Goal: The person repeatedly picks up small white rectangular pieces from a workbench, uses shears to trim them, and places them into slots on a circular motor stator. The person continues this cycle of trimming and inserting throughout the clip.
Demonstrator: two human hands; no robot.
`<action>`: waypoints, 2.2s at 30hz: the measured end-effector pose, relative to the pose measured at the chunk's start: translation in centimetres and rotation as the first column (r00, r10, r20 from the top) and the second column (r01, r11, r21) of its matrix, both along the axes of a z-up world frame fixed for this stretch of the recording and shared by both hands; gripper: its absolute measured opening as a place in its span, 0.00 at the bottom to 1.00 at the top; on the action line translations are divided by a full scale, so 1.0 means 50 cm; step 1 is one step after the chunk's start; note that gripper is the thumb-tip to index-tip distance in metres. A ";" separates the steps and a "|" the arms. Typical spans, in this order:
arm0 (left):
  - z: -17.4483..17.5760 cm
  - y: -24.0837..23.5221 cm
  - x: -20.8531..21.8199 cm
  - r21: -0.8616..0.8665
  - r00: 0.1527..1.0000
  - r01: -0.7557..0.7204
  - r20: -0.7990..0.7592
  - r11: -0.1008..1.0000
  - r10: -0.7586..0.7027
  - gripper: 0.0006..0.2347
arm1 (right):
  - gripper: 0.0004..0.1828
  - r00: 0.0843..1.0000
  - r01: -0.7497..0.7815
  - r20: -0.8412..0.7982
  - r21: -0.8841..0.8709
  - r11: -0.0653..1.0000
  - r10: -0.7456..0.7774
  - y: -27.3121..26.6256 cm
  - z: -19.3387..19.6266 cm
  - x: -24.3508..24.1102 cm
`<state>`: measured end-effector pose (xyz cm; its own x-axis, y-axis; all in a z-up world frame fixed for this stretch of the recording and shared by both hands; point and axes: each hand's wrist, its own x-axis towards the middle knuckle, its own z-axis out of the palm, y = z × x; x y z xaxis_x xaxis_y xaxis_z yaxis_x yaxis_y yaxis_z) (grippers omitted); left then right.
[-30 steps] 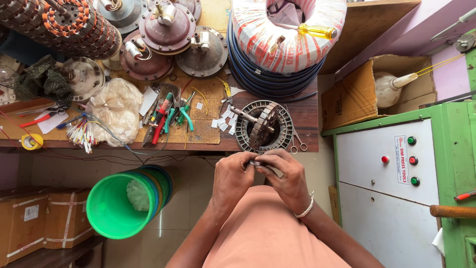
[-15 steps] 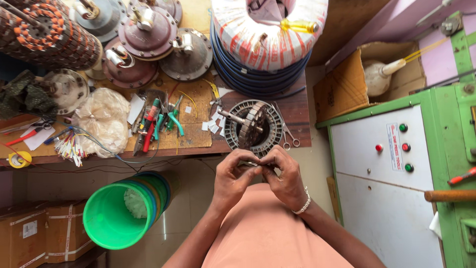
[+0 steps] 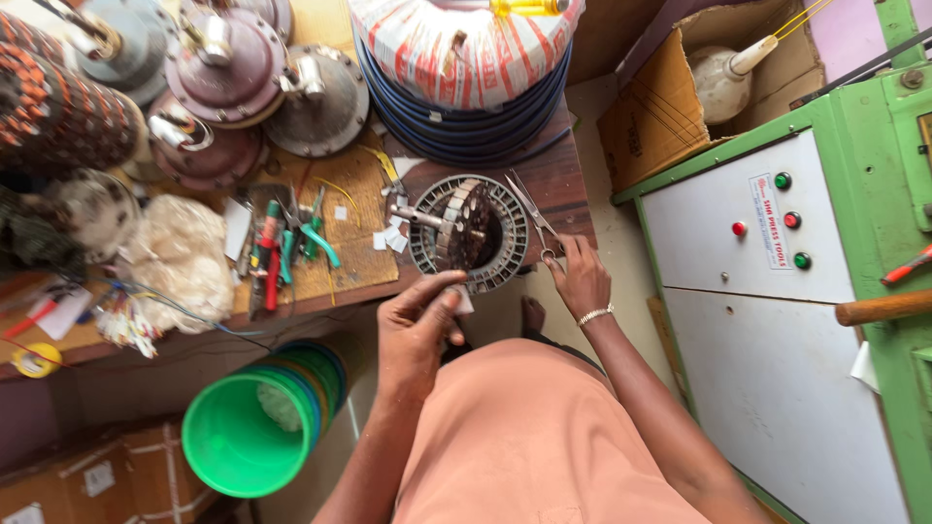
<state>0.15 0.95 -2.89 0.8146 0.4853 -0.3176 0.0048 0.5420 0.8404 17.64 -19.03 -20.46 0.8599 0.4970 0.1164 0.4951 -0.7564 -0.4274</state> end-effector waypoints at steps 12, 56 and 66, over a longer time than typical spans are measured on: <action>0.005 0.011 0.040 -0.334 0.987 0.085 0.154 0.939 -0.035 0.12 | 0.41 0.381 0.533 -0.920 0.305 0.789 0.098 -0.066 -0.041 -0.005; 0.024 0.078 0.070 -0.005 0.959 0.248 0.141 0.969 -0.245 0.09 | 0.25 -0.035 0.089 -0.853 0.516 0.852 0.520 0.037 0.385 -0.118; 0.046 0.108 0.057 0.140 0.930 0.300 0.177 0.943 -0.322 0.07 | 0.30 -0.047 0.092 -0.815 0.572 0.815 0.577 0.024 0.370 -0.121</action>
